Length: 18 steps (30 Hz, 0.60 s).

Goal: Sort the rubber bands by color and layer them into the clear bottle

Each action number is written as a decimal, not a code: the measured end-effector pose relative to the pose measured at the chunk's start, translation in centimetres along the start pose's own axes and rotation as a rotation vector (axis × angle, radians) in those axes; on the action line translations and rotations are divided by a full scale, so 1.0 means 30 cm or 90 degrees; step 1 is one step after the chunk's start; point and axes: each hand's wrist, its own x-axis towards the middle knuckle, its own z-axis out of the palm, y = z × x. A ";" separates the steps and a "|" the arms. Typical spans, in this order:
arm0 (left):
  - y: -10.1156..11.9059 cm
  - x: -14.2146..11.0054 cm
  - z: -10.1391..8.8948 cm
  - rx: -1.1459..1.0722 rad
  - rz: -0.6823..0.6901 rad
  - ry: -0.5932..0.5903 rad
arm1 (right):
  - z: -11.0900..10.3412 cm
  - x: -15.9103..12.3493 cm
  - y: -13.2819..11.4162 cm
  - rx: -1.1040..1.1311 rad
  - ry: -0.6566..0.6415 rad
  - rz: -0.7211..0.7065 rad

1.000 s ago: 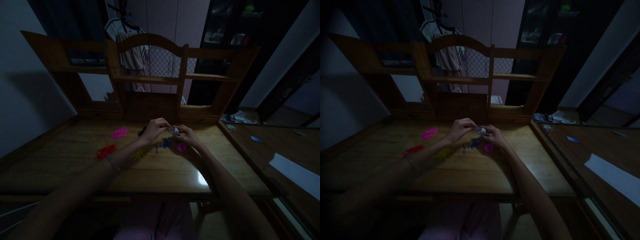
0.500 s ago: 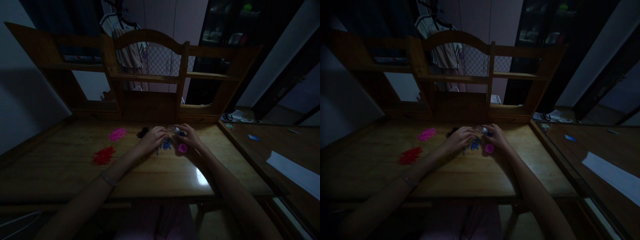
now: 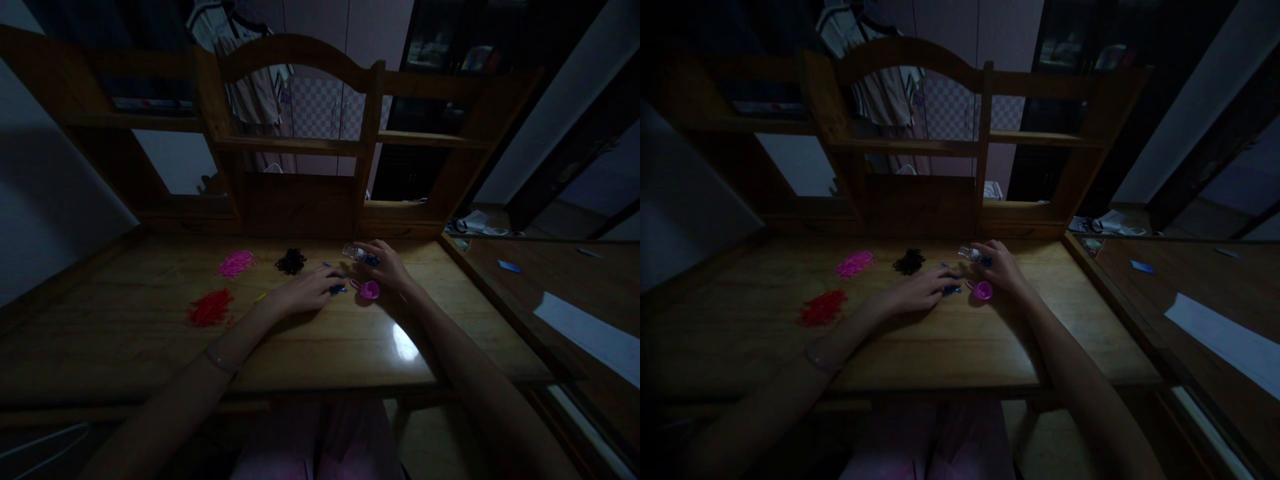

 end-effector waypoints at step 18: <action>0.000 0.012 -0.010 -0.016 0.040 0.042 | 0.000 -0.003 -0.009 0.002 -0.024 -0.015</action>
